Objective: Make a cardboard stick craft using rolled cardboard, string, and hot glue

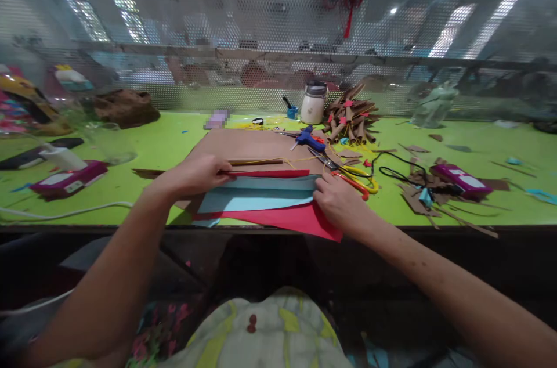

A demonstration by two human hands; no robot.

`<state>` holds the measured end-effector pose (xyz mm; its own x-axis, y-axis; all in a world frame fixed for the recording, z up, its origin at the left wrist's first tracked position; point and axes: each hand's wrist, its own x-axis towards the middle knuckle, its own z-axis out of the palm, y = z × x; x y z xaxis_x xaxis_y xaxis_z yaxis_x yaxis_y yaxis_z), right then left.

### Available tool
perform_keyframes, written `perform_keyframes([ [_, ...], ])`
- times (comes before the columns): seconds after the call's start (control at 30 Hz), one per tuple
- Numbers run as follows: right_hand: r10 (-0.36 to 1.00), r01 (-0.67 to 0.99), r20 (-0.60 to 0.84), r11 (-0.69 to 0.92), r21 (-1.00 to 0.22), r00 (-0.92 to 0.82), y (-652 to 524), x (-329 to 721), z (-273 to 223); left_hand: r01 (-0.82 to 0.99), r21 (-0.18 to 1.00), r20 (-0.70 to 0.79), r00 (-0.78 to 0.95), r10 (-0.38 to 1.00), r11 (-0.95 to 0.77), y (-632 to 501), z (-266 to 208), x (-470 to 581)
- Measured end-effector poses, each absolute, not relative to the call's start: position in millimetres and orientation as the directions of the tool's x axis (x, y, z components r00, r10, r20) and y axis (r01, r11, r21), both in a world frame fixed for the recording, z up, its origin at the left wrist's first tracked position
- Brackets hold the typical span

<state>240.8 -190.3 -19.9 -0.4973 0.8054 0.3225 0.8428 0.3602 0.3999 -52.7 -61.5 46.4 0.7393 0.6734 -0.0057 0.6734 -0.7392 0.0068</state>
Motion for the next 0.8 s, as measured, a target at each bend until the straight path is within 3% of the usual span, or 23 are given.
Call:
perform_keyframes([
  [0.17,0.842,0.944,0.428,0.284,0.167,-0.329,-175.5,250.7,-16.6,0.634,0.089,0.013,0.77,0.637,-0.768,-89.4,51.5,-51.0],
  [0.3,0.878,0.966,0.409,0.257,0.033,-0.248,-168.7,251.6,-4.4,0.624,0.019,0.048,0.78,0.624,-0.781,-101.3,39.5,-41.7],
  [0.43,0.837,0.946,0.459,0.324,0.022,-0.297,-192.6,233.4,2.6,0.719,-0.138,0.106,0.695,0.711,-0.681,-90.5,27.4,-32.8],
  [0.5,0.82,0.902,0.393,0.426,0.065,-0.416,-213.7,223.3,0.0,0.717,-0.16,0.127,0.696,0.706,-0.678,-84.4,26.0,-30.8],
  [0.63,0.825,0.881,0.308,0.434,0.19,-0.473,-241.0,224.1,-12.9,0.697,-0.161,0.126,0.717,0.686,-0.699,-80.1,26.5,-31.2],
  [0.8,0.771,0.847,0.362,0.517,0.124,-0.524,-229.7,252.3,-11.5,0.659,-0.056,0.137,0.749,0.648,-0.75,-80.9,26.7,-34.8],
])
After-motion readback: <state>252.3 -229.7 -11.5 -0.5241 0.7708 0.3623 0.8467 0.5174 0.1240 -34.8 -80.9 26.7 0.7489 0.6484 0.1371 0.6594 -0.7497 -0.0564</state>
